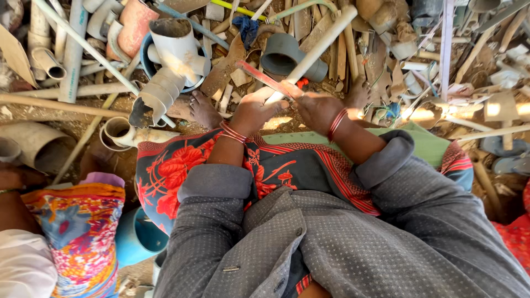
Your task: The person uses a saw blade to cut through various PVC pipe sections and fittings while sitting on the ground surrounded by plastic debris.
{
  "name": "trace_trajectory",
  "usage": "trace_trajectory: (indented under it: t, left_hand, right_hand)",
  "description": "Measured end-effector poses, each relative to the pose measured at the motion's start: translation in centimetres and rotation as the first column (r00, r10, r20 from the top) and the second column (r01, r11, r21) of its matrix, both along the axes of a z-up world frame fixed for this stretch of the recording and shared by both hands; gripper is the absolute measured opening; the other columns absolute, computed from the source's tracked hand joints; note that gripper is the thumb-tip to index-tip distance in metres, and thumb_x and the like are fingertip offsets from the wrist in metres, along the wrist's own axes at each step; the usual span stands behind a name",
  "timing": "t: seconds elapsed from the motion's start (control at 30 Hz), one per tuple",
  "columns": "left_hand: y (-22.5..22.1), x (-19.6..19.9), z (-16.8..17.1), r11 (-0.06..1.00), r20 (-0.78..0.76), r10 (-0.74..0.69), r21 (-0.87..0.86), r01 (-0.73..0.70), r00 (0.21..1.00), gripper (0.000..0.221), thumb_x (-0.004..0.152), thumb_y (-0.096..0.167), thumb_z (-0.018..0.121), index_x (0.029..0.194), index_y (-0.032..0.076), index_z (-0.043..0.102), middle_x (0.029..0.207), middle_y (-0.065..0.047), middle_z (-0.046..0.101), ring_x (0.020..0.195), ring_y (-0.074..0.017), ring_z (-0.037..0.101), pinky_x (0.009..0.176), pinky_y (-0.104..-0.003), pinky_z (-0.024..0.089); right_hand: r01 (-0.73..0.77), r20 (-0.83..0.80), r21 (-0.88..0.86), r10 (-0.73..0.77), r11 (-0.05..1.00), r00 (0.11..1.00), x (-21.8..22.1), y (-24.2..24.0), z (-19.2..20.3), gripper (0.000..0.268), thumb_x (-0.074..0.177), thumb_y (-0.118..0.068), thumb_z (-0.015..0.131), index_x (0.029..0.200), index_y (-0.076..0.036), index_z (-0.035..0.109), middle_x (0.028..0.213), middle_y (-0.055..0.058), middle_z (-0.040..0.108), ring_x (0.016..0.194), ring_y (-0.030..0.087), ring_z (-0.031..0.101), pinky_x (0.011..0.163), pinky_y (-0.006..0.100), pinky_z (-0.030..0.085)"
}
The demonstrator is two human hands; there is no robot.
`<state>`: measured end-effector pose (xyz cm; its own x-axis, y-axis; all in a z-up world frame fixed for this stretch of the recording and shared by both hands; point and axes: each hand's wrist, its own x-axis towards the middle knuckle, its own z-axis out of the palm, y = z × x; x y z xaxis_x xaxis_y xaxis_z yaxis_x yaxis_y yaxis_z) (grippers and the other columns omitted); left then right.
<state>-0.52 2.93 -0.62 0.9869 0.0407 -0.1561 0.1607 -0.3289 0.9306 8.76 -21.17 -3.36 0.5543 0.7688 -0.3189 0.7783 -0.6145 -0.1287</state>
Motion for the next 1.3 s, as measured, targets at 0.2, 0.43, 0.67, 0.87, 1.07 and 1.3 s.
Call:
trace_trajectory:
  t: [0.2, 0.43, 0.67, 0.87, 1.07, 1.3]
  left_hand:
    - [0.1, 0.2, 2.2, 0.965, -0.204, -0.030, -0.260, -0.025, 0.979, 0.058, 0.087, 0.030, 0.080, 0.141, 0.017, 0.064, 0.088, 0.001, 0.073, 0.065, -0.0084, 0.059, 0.057, -0.027, 0.050]
    - [0.2, 0.2, 1.3, 0.939, -0.306, 0.007, -0.326, -0.111, 0.952, 0.053, 0.090, 0.026, 0.079, 0.139, 0.010, 0.067, 0.073, 0.002, 0.064, 0.057, -0.0044, 0.056, 0.048, -0.023, 0.045]
    - [0.1, -0.1, 1.5, 0.829, -0.206, -0.128, -0.559, -0.009, 0.970, 0.061, 0.093, 0.026, 0.076, 0.148, 0.009, 0.056, 0.079, 0.005, 0.062, 0.058, -0.0032, 0.053, 0.048, -0.022, 0.044]
    - [0.6, -0.2, -0.5, 0.807, -0.303, -0.096, -0.581, -0.104, 0.948, 0.051, 0.098, 0.026, 0.073, 0.140, -0.002, 0.066, 0.077, 0.001, 0.061, 0.060, -0.0054, 0.056, 0.051, -0.023, 0.048]
    - [0.5, -0.1, 1.9, 0.850, -0.342, -0.141, -0.524, -0.064, 0.929, 0.063, 0.092, 0.026, 0.074, 0.150, 0.009, 0.054, 0.069, 0.002, 0.059, 0.054, -0.0041, 0.054, 0.041, -0.021, 0.042]
    - [0.7, -0.1, 1.0, 0.848, -0.298, -0.085, -0.523, -0.088, 0.951, 0.057, 0.095, 0.024, 0.073, 0.146, 0.003, 0.060, 0.076, 0.002, 0.062, 0.057, -0.0048, 0.056, 0.044, -0.022, 0.042]
  right_hand:
    - [0.257, 0.193, -0.156, -0.225, 0.954, 0.955, 9.5, -3.4, 0.7, 0.019, 0.090, -0.013, 0.061, 0.105, -0.007, 0.070, 0.086, 0.013, 0.071, 0.073, 0.030, 0.071, 0.056, 0.043, 0.058]
    - [0.056, -0.014, -0.083, -0.057, 0.995, 0.998, 1.0, 0.3, -1.3, 0.018, 0.092, -0.017, 0.058, 0.097, -0.011, 0.073, 0.092, 0.011, 0.074, 0.084, 0.030, 0.074, 0.064, 0.044, 0.059]
    - [0.264, 0.132, -0.169, -0.243, 0.950, 0.961, 7.5, -3.5, 0.8, 0.019, 0.091, -0.021, 0.060, 0.100, -0.013, 0.074, 0.092, 0.011, 0.074, 0.083, 0.030, 0.074, 0.065, 0.044, 0.059]
    - [0.086, -0.048, -0.057, -0.088, 0.995, 0.995, 0.3, 0.5, 0.4, 0.020, 0.090, -0.024, 0.062, 0.102, -0.014, 0.074, 0.091, 0.011, 0.074, 0.083, 0.030, 0.073, 0.066, 0.044, 0.059]
    - [0.293, 0.144, -0.176, -0.270, 0.940, 0.952, 8.4, -3.5, 2.1, 0.023, 0.089, -0.028, 0.063, 0.105, -0.016, 0.075, 0.091, 0.011, 0.074, 0.083, 0.030, 0.073, 0.067, 0.044, 0.058]
    - [0.112, -0.067, -0.080, -0.117, 0.990, 0.991, 0.9, 0.4, 1.8, 0.026, 0.088, -0.032, 0.065, 0.107, -0.018, 0.075, 0.091, 0.011, 0.073, 0.082, 0.029, 0.073, 0.068, 0.044, 0.058]
